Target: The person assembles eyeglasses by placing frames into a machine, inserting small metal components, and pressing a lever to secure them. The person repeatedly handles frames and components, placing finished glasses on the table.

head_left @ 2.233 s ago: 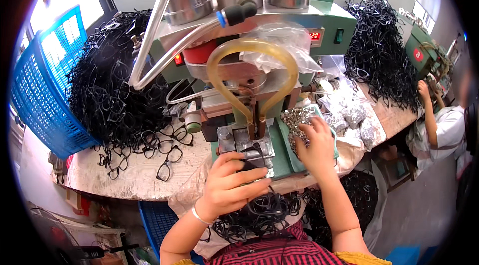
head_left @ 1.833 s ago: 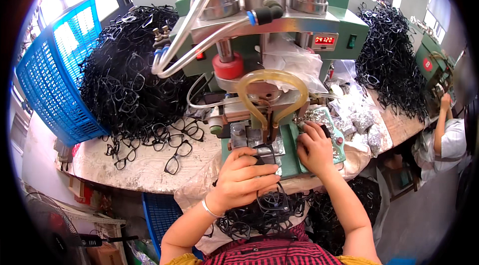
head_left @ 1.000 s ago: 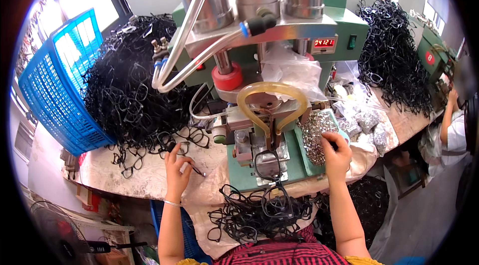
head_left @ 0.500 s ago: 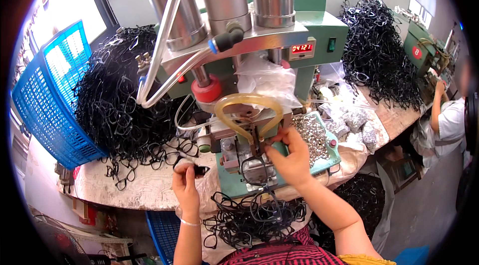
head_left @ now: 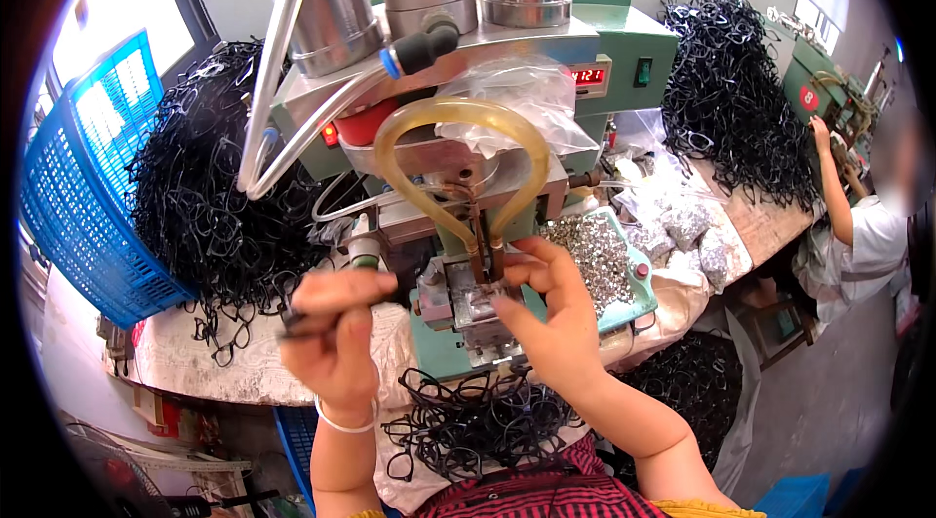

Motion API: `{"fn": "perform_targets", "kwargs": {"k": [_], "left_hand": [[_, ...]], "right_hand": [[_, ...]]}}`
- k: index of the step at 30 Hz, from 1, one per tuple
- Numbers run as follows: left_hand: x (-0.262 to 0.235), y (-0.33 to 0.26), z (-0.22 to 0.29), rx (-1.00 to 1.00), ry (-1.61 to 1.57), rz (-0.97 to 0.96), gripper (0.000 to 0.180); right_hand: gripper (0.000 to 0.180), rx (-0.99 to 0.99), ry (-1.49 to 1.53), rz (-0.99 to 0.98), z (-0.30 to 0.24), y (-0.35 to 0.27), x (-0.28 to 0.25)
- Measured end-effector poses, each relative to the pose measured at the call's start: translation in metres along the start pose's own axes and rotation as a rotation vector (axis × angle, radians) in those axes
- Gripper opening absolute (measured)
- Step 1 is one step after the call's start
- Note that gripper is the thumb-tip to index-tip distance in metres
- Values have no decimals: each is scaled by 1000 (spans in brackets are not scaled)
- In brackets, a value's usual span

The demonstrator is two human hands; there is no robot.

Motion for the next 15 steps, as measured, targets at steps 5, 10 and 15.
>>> {"fn": "perform_targets", "kwargs": {"k": [5,10,15], "left_hand": [[26,-48,-2,197,179,-433,18],[47,-66,-10,299,187,-547,24],[45,-68,-13,297,169,-549,25]], "right_hand": [[22,-322,-695,-55,15,17,-51],[18,-263,-1069,172,79,11,-123],[14,-423,-1027,106,80,13,-108]]}}
Point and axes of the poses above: each hand's wrist, its own y-axis towards the middle knuckle, its own x-axis out of the palm, z = x × y, the point moved 5 cm from there along y, towards the middle knuckle, and after that the axes turned 1 degree about z, right-handed, at the moved point
